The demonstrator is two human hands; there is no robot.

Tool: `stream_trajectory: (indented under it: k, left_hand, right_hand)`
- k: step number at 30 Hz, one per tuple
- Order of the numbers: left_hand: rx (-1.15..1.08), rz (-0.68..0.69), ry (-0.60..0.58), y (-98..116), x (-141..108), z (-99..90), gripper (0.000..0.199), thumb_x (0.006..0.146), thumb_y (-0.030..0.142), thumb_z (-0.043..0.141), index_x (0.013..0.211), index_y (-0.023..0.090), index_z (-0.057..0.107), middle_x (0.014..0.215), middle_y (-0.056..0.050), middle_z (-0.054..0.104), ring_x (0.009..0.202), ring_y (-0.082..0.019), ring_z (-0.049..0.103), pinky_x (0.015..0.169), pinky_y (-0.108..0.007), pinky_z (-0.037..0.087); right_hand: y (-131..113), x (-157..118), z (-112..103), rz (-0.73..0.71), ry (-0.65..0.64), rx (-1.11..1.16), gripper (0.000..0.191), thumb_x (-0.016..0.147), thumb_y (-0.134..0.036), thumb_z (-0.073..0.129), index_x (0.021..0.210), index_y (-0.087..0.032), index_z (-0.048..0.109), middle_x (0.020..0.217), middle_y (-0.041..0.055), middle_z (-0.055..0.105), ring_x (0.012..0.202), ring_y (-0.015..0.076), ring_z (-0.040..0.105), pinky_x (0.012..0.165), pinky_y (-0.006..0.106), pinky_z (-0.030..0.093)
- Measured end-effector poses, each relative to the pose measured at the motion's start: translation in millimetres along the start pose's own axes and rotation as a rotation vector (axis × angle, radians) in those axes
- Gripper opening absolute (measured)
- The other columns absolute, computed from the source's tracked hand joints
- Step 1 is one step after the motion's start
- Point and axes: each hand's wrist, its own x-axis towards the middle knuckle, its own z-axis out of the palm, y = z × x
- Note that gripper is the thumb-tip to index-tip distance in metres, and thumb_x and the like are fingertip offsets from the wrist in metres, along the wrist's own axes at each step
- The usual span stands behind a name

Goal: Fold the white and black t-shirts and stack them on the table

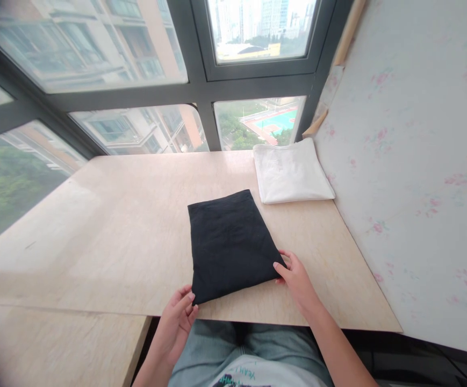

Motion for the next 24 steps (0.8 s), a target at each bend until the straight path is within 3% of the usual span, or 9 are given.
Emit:
stream_trajectory:
  k: [2,4,7,11,14,17,21,24]
  left_hand:
    - [-0.042,-0.066,-0.012,-2.9,-0.2,2.8,0.040,0.072,0.032,0.079,0.108,0.025,0.062,0.092,0.000,0.067,0.067,-0.008,0.063,0.064,-0.021,0.057]
    - [-0.021,-0.134,-0.071,-3.2,0.3,7.1,0.037,0.077,0.044,0.074,0.105,0.023,0.062,0.092,-0.004,0.069,0.070,-0.012,0.066,0.056,-0.021,0.054]
    - [0.116,-0.153,-0.139,-1.3,1.9,15.1,0.037,0.073,0.047,0.077,0.092,0.019,0.062,0.077,-0.002,0.065,0.056,-0.009,0.060,0.042,-0.016,0.040]
    - [0.184,-0.125,-0.142,0.1,-1.3,22.2,0.035,0.067,0.043,0.082,0.081,0.017,0.061,0.063,0.001,0.059,0.046,-0.004,0.048,0.038,-0.014,0.030]
    - [0.077,-0.105,-0.060,4.5,-14.0,23.3,0.031,0.065,0.039,0.082,0.079,0.019,0.064,0.063,0.001,0.060,0.049,-0.007,0.050,0.041,-0.017,0.036]
    - [0.015,-0.082,-0.038,19.7,-35.2,23.8,0.032,0.058,0.039,0.085,0.080,0.022,0.069,0.075,-0.002,0.069,0.057,-0.013,0.058,0.048,-0.023,0.046]
    - [0.060,-0.054,-0.084,58.0,-73.5,33.3,0.046,0.053,0.046,0.085,0.093,0.027,0.073,0.097,-0.008,0.075,0.087,-0.030,0.070,0.066,-0.038,0.059]
    - [0.021,-0.017,-0.120,89.3,-101.4,50.7,0.045,0.060,0.047,0.082,0.099,0.026,0.072,0.097,-0.007,0.075,0.093,-0.033,0.070,0.072,-0.041,0.060]
  right_hand:
    - [-0.3,1.8,-0.3,0.037,0.001,0.057,0.051,0.074,-0.041,0.070,0.121,-0.026,0.060,0.101,0.0064,0.071,0.077,0.0208,0.066,0.056,0.031,0.053]
    - [-2.4,3.8,-0.5,0.096,-0.031,0.061,0.039,0.077,-0.045,0.069,0.110,-0.024,0.065,0.095,0.0064,0.070,0.067,0.0180,0.062,0.052,0.030,0.050]
    - [-7.9,5.1,0.0,0.175,-0.097,0.035,0.029,0.079,-0.047,0.069,0.091,-0.021,0.068,0.085,0.0060,0.068,0.057,0.0136,0.055,0.050,0.027,0.045]
    - [-15.8,-3.4,-0.9,0.192,-0.135,0.078,0.026,0.077,-0.044,0.071,0.088,-0.020,0.068,0.084,0.0054,0.067,0.057,0.0120,0.052,0.050,0.025,0.043]
    - [-25.3,-21.5,-5.5,0.194,-0.162,0.114,0.027,0.076,-0.043,0.072,0.089,-0.020,0.069,0.091,0.0071,0.068,0.062,0.0136,0.054,0.051,0.026,0.044]
    - [-43.8,-46.0,-14.4,0.159,-0.153,0.143,0.032,0.074,-0.047,0.074,0.093,-0.021,0.071,0.091,0.0084,0.069,0.064,0.0153,0.055,0.049,0.026,0.043]
    - [-84.7,-79.2,-31.6,0.088,-0.020,0.219,0.042,0.067,-0.051,0.078,0.097,-0.022,0.073,0.090,0.0123,0.070,0.066,0.0196,0.061,0.047,0.028,0.044]
    - [-121.0,-101.3,-43.2,0.006,0.018,0.320,0.043,0.066,-0.050,0.079,0.099,-0.022,0.073,0.084,0.0111,0.071,0.066,0.0223,0.064,0.049,0.030,0.048]
